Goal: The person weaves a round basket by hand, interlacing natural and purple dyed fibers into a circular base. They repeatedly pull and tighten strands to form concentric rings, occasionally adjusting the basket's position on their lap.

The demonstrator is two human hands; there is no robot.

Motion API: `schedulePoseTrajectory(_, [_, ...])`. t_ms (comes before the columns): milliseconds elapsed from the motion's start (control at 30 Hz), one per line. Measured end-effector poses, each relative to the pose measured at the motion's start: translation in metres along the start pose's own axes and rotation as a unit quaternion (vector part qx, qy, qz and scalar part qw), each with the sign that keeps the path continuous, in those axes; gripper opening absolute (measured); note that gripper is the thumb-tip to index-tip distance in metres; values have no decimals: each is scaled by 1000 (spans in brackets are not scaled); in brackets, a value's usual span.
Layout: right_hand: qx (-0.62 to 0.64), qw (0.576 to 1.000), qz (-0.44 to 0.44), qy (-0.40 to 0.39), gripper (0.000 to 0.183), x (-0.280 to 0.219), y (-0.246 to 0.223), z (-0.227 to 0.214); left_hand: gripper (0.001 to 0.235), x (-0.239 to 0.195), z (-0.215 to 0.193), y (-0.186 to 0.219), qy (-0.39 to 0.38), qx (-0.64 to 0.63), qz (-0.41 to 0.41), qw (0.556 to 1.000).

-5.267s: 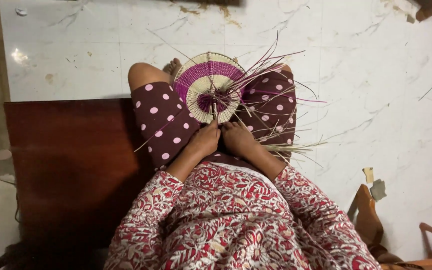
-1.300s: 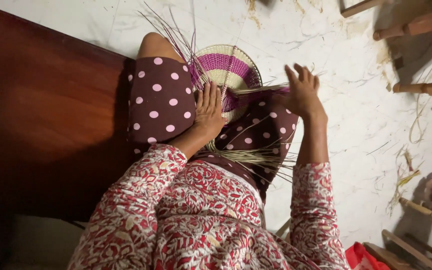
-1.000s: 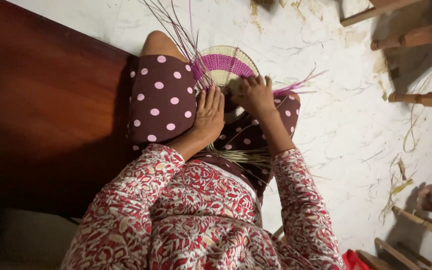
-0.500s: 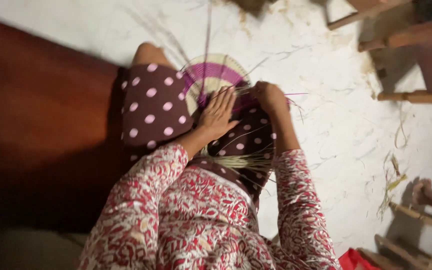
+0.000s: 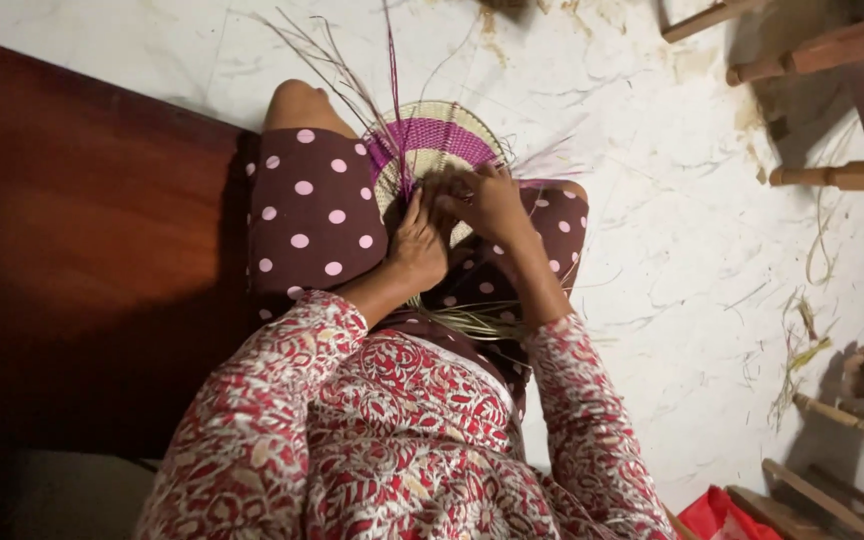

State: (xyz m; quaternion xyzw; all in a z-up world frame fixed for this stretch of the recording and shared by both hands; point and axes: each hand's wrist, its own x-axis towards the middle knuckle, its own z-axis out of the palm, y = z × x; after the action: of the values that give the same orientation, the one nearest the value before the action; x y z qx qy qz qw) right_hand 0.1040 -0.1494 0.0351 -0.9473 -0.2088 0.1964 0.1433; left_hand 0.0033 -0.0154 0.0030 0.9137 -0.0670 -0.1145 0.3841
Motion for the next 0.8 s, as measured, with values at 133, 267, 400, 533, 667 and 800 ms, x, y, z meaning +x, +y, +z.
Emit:
schedulePoseTrajectory(133, [-88, 996, -16, 32, 62, 29, -31, 6, 101, -1, 5, -18, -92, 181, 1, 979])
schedulePoseTrajectory(267, [-134, 991, 27, -7, 48, 43, -7, 17, 94, -2, 36, -32, -73, 238, -73, 966])
schedulePoseTrajectory(400, [-139, 986, 69, -66, 51, 12, -7, -23, 115, -5, 10, -16, -57, 263, -71, 960])
schedulePoseTrajectory(533, [-59, 990, 93, -84, 52, -20, 22, -15, 116, -1, 6, -18, -118, 234, -87, 961])
schedulePoseTrajectory(667, [-137, 985, 87, -50, 39, -20, 68, -2, 114, -7, -10, -11, -107, 207, -70, 970])
schedulePoseTrajectory(800, [-162, 980, 109, -46, 39, -23, 114, -6, 92, -7, -25, 6, -111, 149, -6, 983])
